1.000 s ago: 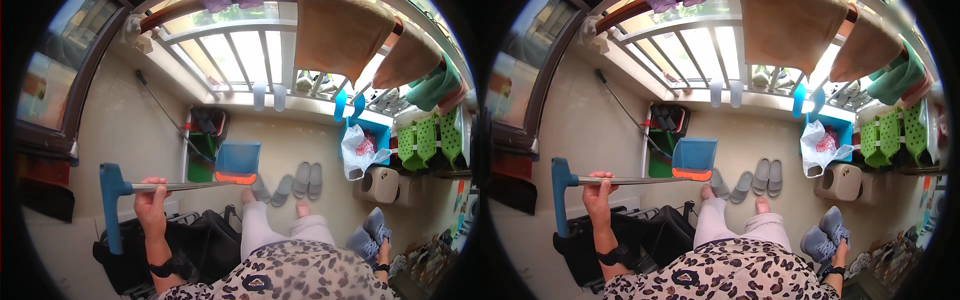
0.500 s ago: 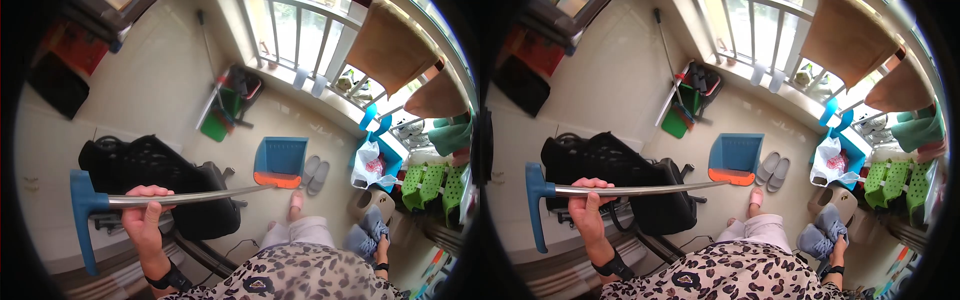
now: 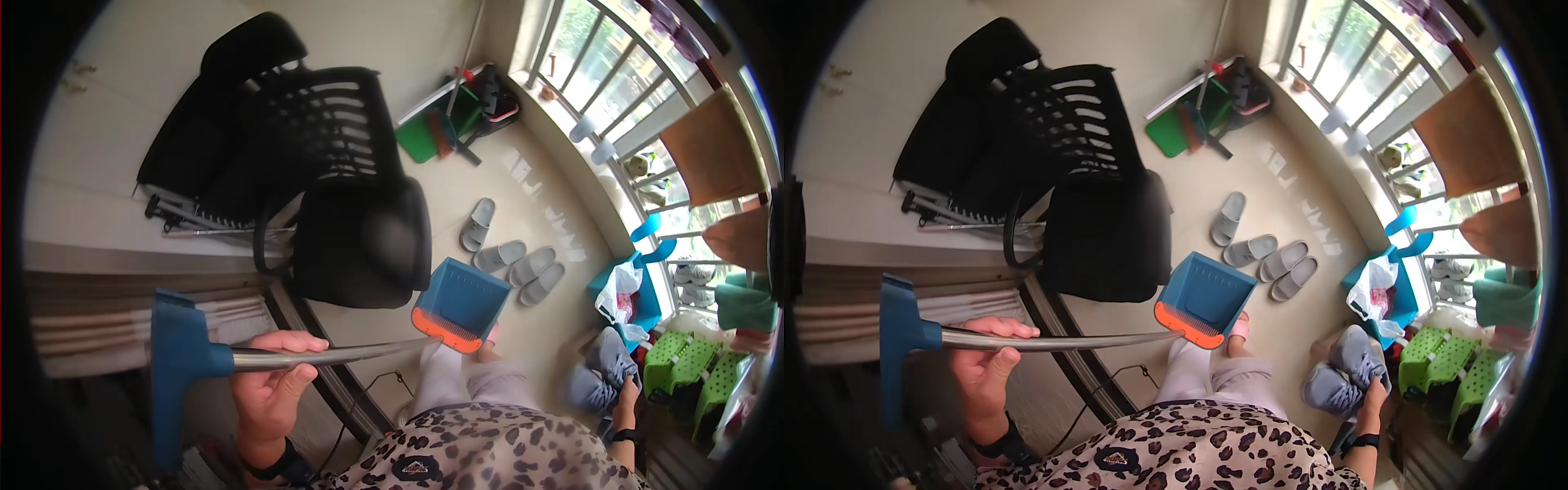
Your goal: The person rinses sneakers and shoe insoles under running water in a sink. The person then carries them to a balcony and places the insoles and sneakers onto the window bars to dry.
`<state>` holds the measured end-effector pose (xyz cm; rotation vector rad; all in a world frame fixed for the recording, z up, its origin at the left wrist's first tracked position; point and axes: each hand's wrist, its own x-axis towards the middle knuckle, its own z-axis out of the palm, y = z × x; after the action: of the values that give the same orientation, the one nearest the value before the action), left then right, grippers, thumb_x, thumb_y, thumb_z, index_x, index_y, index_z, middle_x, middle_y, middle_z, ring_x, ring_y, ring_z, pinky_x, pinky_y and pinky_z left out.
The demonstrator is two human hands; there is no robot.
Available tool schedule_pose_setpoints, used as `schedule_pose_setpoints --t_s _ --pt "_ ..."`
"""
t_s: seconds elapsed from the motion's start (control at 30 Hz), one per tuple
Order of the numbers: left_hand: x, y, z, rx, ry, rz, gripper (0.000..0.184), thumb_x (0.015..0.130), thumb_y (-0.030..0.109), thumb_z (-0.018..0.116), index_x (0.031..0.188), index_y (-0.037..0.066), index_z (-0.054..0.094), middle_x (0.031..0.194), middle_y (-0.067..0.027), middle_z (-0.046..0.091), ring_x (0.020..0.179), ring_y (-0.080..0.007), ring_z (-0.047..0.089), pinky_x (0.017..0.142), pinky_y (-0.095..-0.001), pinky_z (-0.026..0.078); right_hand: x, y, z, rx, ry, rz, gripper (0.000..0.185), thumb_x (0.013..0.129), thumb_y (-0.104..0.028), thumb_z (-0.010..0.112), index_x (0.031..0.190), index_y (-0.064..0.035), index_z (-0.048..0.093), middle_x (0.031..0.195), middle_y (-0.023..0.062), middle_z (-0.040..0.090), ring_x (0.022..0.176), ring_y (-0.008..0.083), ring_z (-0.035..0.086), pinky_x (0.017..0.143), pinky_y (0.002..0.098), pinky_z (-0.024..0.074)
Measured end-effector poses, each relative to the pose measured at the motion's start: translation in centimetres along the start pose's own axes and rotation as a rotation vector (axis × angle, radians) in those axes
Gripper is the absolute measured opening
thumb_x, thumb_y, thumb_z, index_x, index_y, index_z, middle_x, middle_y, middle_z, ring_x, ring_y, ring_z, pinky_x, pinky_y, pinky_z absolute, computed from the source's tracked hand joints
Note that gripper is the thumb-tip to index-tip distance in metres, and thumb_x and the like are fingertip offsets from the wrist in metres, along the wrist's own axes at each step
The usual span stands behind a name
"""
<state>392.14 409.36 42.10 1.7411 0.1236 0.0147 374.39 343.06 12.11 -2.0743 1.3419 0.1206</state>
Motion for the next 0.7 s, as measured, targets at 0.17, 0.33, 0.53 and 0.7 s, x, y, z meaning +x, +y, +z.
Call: schedule_pose_setpoints --t_s 0.17,0.33,0.53,0.7 --pt "-7.2 -0.2 -2.8 0.1 0.109 -0.076 0.022 0.083 -0.007 0.058 0.103 -0.002 0.052 0.099 -0.0151 0.061 0.097 -0.0214 0.06 0.087 -0.0327 0.048 0.8 -2.2 1.2 -0.152 -0.077 -0.098 0.046 0.084 -0.034 0.049 0.087 0.0094 0.065 0.081 0.009 0.064 0.075 0.0168 0.056 0.07 0.0319 0.0444" --pt "-13.4 -1.6 -5.5 0.16 0.268 -0.169 0.02 0.086 -0.004 0.055 0.104 0.001 0.049 0.098 -0.0129 0.059 0.098 -0.022 0.059 0.088 -0.0346 0.048 7.3 3.6 4.2 -0.013 -0.126 -0.177 0.044 0.084 -0.033 0.05 0.076 0.0074 0.063 0.069 0.0053 0.058 0.064 0.014 0.049 0.061 0.0311 0.0405" --pt "-20.5 -5.6 -8.9 0.2 0.414 -0.256 0.02 0.085 -0.004 0.054 0.104 0.002 0.049 0.099 -0.0105 0.059 0.096 -0.0179 0.059 0.08 -0.0304 0.051 2.6 -3.6 4.5 0.096 -0.177 -0.249 0.041 0.084 -0.032 0.051 0.07 0.0052 0.061 0.065 0.0012 0.055 0.062 0.0116 0.046 0.058 0.0297 0.0381" --pt "-23.2 -12.5 -12.1 0.226 0.685 -0.361 0.008 0.086 0.008 0.059 0.093 0.006 0.056 0.092 -0.0008 0.056 0.082 -0.009 0.054 0.068 -0.0266 0.05 0.2 -5.8 3.9 0.102 -0.137 -0.247 0.036 0.081 -0.03 0.055 0.08 0.005 0.064 0.076 0.0046 0.059 0.072 0.0139 0.051 0.065 0.0318 0.0422"
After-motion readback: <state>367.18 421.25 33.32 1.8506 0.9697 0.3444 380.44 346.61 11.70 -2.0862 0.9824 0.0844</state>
